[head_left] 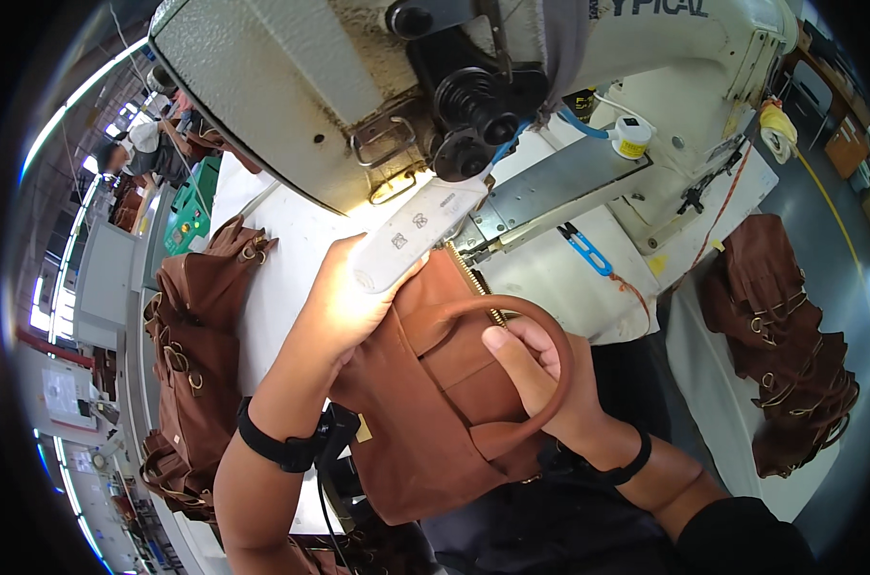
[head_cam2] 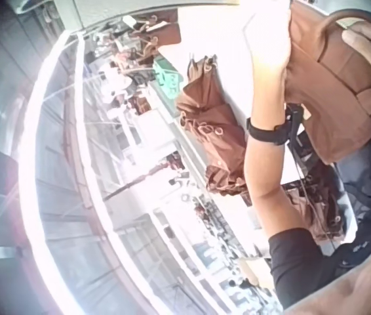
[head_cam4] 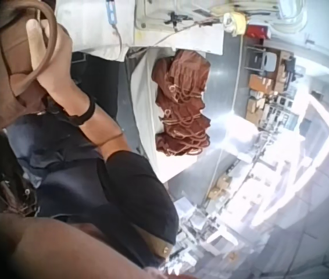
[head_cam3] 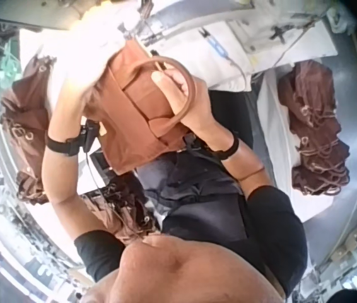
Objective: The person uses an industrial sewing machine to stitch a zipper onto a brown leather bag. They guide the bag under the needle, align the zipper tape, and sew along the edge. The person periodically stops to adjust the bag's position and inspect the stitching, eventually completing the zipper attachment.
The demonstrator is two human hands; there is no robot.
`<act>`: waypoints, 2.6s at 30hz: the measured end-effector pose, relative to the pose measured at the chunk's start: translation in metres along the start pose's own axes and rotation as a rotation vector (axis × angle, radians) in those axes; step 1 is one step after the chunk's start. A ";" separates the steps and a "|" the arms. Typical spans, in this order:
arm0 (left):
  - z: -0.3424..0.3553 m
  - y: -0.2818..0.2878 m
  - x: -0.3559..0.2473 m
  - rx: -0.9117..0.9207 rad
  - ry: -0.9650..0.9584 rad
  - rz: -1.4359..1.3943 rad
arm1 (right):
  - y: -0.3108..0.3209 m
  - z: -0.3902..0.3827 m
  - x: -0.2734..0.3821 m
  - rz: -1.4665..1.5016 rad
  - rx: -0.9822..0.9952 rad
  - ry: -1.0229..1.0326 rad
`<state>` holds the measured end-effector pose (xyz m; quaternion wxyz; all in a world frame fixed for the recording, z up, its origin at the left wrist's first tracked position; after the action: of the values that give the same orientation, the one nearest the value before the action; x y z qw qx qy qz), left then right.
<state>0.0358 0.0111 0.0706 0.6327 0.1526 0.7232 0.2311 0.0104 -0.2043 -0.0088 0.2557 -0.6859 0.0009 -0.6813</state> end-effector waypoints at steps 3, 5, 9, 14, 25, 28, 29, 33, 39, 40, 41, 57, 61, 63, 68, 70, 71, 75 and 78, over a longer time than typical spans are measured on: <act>0.001 0.002 -0.001 0.012 0.052 0.082 | -0.001 -0.009 -0.003 -0.043 -0.024 0.023; 0.003 0.002 0.003 0.017 0.023 0.050 | 0.000 -0.010 -0.004 -0.045 -0.028 0.025; 0.005 0.004 -0.001 -0.035 0.036 0.059 | -0.003 -0.002 -0.011 -0.005 -0.040 0.023; 0.021 0.015 0.005 0.022 0.024 -0.013 | -0.005 0.013 -0.004 -0.016 -0.006 -0.032; 0.065 0.035 0.018 0.262 0.134 -0.122 | -0.020 0.021 -0.014 0.112 -0.079 0.017; 0.073 0.031 0.013 0.244 0.123 0.019 | -0.016 0.019 -0.008 0.089 -0.057 -0.007; 0.075 0.030 0.011 0.244 0.122 0.084 | -0.016 0.020 -0.011 0.081 -0.057 -0.006; 0.073 0.036 0.011 0.218 0.074 0.075 | -0.007 0.020 -0.017 -0.060 -0.008 0.000; 0.071 0.043 0.010 0.147 0.093 0.043 | 0.023 -0.016 -0.007 -0.018 0.105 -0.034; 0.075 0.041 0.011 0.126 0.110 -0.025 | 0.032 -0.022 -0.006 -0.072 0.140 -0.072; 0.073 0.044 0.014 0.045 0.109 -0.066 | 0.045 -0.028 -0.003 -0.126 0.176 -0.109; -0.188 -0.141 0.000 -0.614 -0.499 0.978 | 0.067 -0.029 0.021 0.058 0.402 -0.483; -0.175 -0.154 0.016 -0.802 -0.482 0.970 | 0.065 -0.032 0.017 0.186 0.347 -0.522; -0.170 -0.154 0.014 -0.859 -0.489 0.958 | 0.063 -0.034 0.019 0.218 0.315 -0.548; -0.171 -0.151 0.010 -0.814 -0.517 0.960 | 0.063 -0.037 0.012 0.191 0.339 -0.494; -0.171 -0.148 0.008 -0.807 -0.517 0.960 | 0.059 -0.038 0.011 0.161 0.368 -0.448; -0.171 -0.148 0.006 -0.809 -0.520 0.955 | 0.054 -0.041 0.013 0.193 0.383 -0.445; -0.167 -0.151 0.008 -0.808 -0.542 0.941 | 0.052 -0.042 0.009 0.217 0.391 -0.370; -0.168 -0.150 0.010 -0.812 -0.547 0.927 | 0.053 -0.046 0.007 0.224 0.398 -0.349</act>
<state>-0.1203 -0.1346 -0.0017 0.6356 0.2506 0.2524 0.6852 -0.0134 -0.2690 -0.0235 0.4555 -0.7245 -0.1010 -0.5073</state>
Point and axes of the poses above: each hand's wrist, its own z-axis towards the middle knuckle, its own y-axis out of the back of the hand, x = y × z, the point moved 1 cm from there along z, towards the middle knuckle, and after that the axes turned 12 degrees about z, right-handed, at the moved point
